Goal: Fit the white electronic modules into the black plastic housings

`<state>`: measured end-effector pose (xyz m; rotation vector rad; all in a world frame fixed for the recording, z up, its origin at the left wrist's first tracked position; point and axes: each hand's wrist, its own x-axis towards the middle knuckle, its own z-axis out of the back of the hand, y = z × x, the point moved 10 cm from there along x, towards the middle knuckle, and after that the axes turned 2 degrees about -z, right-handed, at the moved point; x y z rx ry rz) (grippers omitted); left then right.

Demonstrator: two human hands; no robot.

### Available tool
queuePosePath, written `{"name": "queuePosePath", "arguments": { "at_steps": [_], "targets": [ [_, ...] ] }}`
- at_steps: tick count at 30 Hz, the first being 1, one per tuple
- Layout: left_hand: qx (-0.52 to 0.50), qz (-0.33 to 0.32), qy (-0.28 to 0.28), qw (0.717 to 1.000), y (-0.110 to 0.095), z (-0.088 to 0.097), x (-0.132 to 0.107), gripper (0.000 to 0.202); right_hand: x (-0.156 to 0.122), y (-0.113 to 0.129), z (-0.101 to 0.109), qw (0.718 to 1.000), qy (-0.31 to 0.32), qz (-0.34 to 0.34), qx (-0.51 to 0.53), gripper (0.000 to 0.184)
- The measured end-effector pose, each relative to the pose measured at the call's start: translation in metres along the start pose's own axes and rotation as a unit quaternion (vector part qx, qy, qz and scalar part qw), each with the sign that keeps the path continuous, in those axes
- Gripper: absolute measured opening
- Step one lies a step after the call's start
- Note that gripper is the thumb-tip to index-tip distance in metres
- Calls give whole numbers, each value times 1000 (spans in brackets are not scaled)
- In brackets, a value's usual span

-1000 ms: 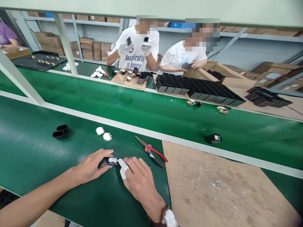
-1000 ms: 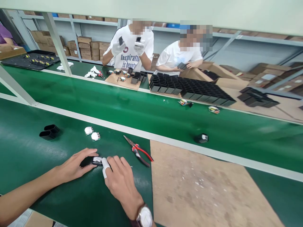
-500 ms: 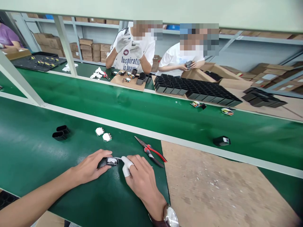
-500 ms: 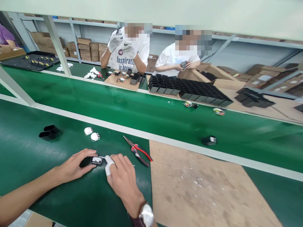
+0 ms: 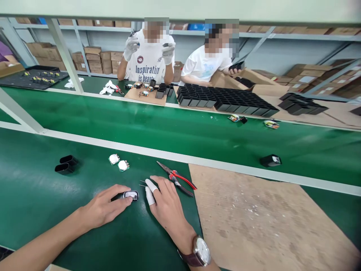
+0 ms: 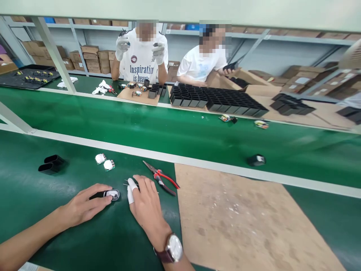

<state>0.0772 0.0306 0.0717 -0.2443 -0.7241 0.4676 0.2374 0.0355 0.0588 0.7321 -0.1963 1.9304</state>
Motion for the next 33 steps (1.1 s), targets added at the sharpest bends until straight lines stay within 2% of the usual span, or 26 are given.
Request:
{"name": "queuePosePath", "arguments": {
  "at_steps": [3, 5, 6, 7, 9, 10, 11, 12, 13, 15, 16, 18, 20, 21, 22, 23, 26, 28, 30, 32, 33],
  "targets": [
    [-48, 42, 8, 998, 7, -5, 0, 26, 2, 5, 1, 1000, -1, 8, 20, 28],
    [-140, 137, -1, 981, 28, -9, -3, 16, 2, 6, -2, 1000, 16, 6, 17, 28],
    [-205, 209, -12, 956, 43, -12, -7, 11, 2, 4, -5, 1000, 26, 2, 12, 28],
    [-277, 289, -26, 916, 60, -17, -14, 11, 2, 3, -7, 999, 36, -4, 5, 29],
    [-408, 422, -58, 808, 83, -28, -30, 21, 0, -3, -13, 998, 57, -15, -11, 32],
    [-456, 461, -74, 758, 88, -32, -36, 24, -1, -6, -16, 997, 67, -20, -19, 35],
    [-490, 482, -89, 721, 91, -34, -39, 27, -2, -10, -19, 996, 76, -23, -27, 37],
    [-510, 491, -104, 698, 93, -33, -40, 29, -3, -13, -22, 996, 83, -26, -36, 40],
    [-520, 493, -115, 688, 93, -31, -39, 30, -4, -16, -25, 995, 87, -28, -44, 43],
    [-512, 489, -117, 696, 93, -26, -36, 32, -5, -22, -28, 994, 85, -35, -62, 47],
    [-494, 485, -111, 713, 94, -23, -33, 33, -5, -24, -27, 994, 77, -40, -70, 48],
    [-423, 458, -94, 776, 101, -10, -19, 34, -3, -24, -23, 995, 50, -42, -75, 43],
    [-301, 404, -88, 859, 116, 14, 6, 34, -2, -18, -19, 997, 26, -32, -66, 37],
    [-233, 374, -94, 893, 126, 28, 21, 34, -1, -13, -17, 998, 21, -23, -57, 34],
    [-172, 349, -106, 915, 138, 42, 37, 35, -1, -9, -17, 999, 20, -13, -48, 32],
    [-126, 336, -122, 925, 151, 55, 51, 37, -1, -4, -17, 999, 22, -3, -39, 31],
    [-95, 341, -165, 921, 186, 79, 82, 42, -2, 6, -18, 999, 26, 18, -16, 27],
    [-118, 346, -167, 916, 188, 76, 94, 46, -2, 6, -14, 1000, 11, 12, -1, 31],
    [-159, 348, -142, 913, 168, 56, 94, 49, -1, 1, -3, 999, -26, -16, 32, 45],
    [-238, 358, -99, 897, 134, 21, 83, 49, 0, -7, 8, 992, -68, -53, 90, 69],
    [-334, 380, -74, 859, 116, -3, 72, 47, 1, -10, 14, 986, -84, -63, 126, 79]
  ]
}}
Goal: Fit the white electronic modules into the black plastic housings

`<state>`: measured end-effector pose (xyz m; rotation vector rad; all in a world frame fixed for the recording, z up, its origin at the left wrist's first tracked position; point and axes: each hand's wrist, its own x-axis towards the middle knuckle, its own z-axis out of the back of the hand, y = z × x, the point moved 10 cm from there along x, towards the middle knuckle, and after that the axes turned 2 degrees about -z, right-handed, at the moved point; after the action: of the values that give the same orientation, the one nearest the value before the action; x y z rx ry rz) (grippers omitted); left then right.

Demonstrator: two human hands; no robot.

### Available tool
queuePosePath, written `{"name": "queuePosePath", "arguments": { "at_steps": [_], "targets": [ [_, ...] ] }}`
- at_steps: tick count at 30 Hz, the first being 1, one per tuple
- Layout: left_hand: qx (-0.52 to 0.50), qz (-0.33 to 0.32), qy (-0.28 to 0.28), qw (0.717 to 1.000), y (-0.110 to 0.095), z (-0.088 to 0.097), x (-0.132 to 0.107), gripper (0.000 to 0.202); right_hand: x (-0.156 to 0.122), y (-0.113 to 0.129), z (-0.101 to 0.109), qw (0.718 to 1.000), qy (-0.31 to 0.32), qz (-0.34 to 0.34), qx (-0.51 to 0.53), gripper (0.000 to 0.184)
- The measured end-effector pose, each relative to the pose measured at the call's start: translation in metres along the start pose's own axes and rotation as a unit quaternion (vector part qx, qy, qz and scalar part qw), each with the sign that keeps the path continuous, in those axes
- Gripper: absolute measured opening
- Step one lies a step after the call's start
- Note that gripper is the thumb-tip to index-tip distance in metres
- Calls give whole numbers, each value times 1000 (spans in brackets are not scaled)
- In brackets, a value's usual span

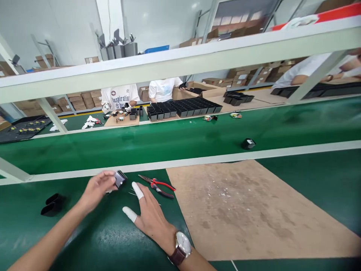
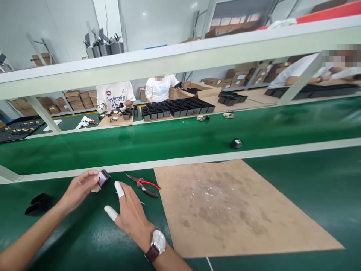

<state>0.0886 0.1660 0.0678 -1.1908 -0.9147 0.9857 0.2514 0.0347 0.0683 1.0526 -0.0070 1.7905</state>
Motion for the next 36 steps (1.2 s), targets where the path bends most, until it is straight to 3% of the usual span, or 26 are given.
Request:
{"name": "queuePosePath", "arguments": {
  "at_steps": [3, 5, 13, 19, 28, 36],
  "targets": [
    [-174, 122, 84, 974, 27, -56, -53, 41, 3, 4, 10, 995, -20, 4, 99, 84],
    [-211, 139, 99, 962, 31, -70, -72, 39, 4, 9, 12, 991, -12, 18, 134, 80],
    [-157, 118, 89, 976, 33, -57, -82, 41, -1, 14, 4, 990, 19, 26, 141, 75],
    [-149, 109, 90, 979, 28, -60, -86, 35, -2, 15, 2, 986, 24, 21, 164, 69],
    [-158, 118, 88, 976, 32, -63, -89, 34, -3, 12, 1, 988, 30, 16, 148, 78],
    [-181, 147, 69, 970, 43, -63, -88, 45, -4, 8, -1, 990, 25, 11, 141, 73]
  ]
}}
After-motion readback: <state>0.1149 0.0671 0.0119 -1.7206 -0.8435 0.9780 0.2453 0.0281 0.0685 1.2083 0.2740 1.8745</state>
